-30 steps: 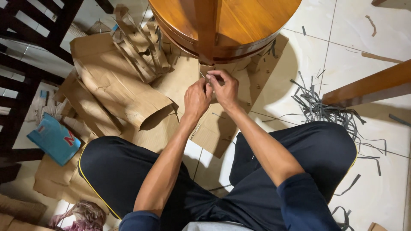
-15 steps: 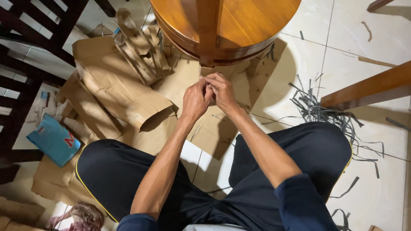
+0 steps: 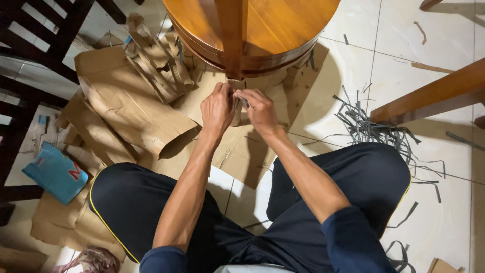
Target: Wrapping the legs of a wooden stool with protective paper and securing them with plastic cable ties.
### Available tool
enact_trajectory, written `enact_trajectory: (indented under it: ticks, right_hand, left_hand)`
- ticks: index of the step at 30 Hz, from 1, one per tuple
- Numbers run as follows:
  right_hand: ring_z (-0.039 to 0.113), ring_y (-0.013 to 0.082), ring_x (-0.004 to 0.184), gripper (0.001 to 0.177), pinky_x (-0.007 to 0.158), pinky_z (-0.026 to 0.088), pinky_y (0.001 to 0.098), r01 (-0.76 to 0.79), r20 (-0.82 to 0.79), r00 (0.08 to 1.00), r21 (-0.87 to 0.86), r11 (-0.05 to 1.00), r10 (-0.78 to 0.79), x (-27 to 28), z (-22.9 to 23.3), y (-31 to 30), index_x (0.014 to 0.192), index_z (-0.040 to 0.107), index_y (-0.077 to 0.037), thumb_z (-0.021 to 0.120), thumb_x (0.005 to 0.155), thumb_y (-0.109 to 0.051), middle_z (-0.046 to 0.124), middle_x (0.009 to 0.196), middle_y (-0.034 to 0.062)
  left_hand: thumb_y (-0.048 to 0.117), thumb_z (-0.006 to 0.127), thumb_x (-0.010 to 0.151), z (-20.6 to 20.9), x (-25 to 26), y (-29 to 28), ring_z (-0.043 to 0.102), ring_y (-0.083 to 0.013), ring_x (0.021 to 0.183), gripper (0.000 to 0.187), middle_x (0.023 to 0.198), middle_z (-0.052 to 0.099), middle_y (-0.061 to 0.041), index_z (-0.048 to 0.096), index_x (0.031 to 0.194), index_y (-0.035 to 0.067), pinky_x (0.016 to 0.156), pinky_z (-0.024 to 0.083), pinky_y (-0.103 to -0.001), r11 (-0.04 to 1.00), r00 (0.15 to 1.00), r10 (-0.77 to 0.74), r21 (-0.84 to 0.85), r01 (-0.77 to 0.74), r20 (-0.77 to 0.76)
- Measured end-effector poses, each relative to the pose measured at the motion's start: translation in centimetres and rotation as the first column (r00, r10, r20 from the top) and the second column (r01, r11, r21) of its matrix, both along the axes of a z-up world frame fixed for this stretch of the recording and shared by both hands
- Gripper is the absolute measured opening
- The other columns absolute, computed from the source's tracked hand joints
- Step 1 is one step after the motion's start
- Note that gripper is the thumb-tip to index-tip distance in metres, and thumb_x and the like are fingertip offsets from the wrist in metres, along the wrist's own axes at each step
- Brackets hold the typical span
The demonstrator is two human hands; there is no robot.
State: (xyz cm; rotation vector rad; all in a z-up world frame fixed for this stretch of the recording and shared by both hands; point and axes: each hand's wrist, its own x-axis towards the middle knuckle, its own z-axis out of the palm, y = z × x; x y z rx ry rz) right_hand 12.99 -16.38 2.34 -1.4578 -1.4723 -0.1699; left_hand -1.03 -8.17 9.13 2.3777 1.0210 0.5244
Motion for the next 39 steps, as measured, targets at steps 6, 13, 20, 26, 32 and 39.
enact_trajectory:
  ticks: [6,13,20,26,32,39]
  right_hand:
    - [0.073,0.0247,0.097,0.027,0.088,0.058,0.0347,0.012,0.056,0.998,0.094,0.996,-0.017,0.0,-1.1,0.4,0.108,0.079,-0.007,0.067,0.09,0.009,0.076,0.104,0.0054]
    - [0.074,0.0278,0.091,0.014,0.085,0.059,0.0379,0.032,0.065,0.997,0.163,0.986,-0.043,0.0,-1.0,0.5,0.101,0.079,-0.006,0.073,0.091,0.002,0.076,0.099,0.0075]
    - [0.074,0.0284,0.092,0.007,0.085,0.059,0.0377,0.032,-0.026,0.999,0.207,0.978,-0.027,-1.6,1.9,0.3,0.097,0.079,-0.004,0.076,0.091,-0.002,0.078,0.101,0.0093]
    - [0.075,0.026,0.093,0.008,0.084,0.059,0.0366,0.129,-0.244,0.966,0.147,0.981,-0.09,-2.7,1.1,0.1,0.099,0.08,-0.007,0.077,0.092,-0.007,0.079,0.101,0.0073]
    - [0.063,0.0119,0.061,0.014,0.055,0.056,0.0249,0.284,-0.757,0.594,-0.118,0.951,-0.272,-4.2,3.3,-0.1,0.101,0.076,-0.006,0.064,0.102,-0.013,0.077,0.091,0.0115]
    - [0.074,0.0182,0.067,0.016,0.054,0.062,0.0228,0.06,-0.993,0.036,-0.11,0.992,-0.112,-1.9,1.7,1.8,0.108,0.053,-0.002,0.042,0.108,-0.014,0.074,0.096,0.0156]
  left_hand:
    - [0.046,0.053,0.094,-5.1,1.1,1.8,0.071,-0.0351,0.093,0.033,0.09,0.066,-0.007,0.069,0.088,0.018,0.081,0.057,-0.054,0.957,0.989,0.13,-0.271,-0.106,0.074]
    - [0.062,0.051,0.092,-5.8,2.0,1.9,0.072,-0.0372,0.1,0.042,0.089,0.076,-0.007,0.081,0.087,0.032,0.085,0.057,-0.052,0.853,0.981,0.182,-0.486,-0.191,-0.065]
    - [0.041,0.074,0.089,-4.4,1.7,-0.8,0.056,-0.0061,0.065,0.027,0.074,0.063,0.005,0.075,0.087,0.014,0.053,0.043,-0.015,0.412,0.783,0.56,-0.911,0.02,0.271]
    - [0.026,0.074,0.095,1.0,1.3,-3.1,0.047,-0.0054,0.07,0.017,0.076,0.05,0.009,0.073,0.104,0.012,0.063,0.037,-0.017,0.19,0.607,0.748,-0.963,0.192,0.268]
    - [0.018,0.057,0.105,-2.9,3.1,-3.4,0.05,-0.0043,0.074,0.005,0.086,0.054,0.006,0.058,0.103,0.013,0.059,0.035,-0.012,0.273,0.336,0.862,-0.907,0.32,0.378]
    - [0.018,0.041,0.111,-4.2,2.9,-1.3,0.062,-0.0102,0.07,0.018,0.084,0.063,0.002,0.051,0.096,0.015,0.059,0.045,-0.018,0.319,0.185,0.865,-0.796,0.515,0.466]
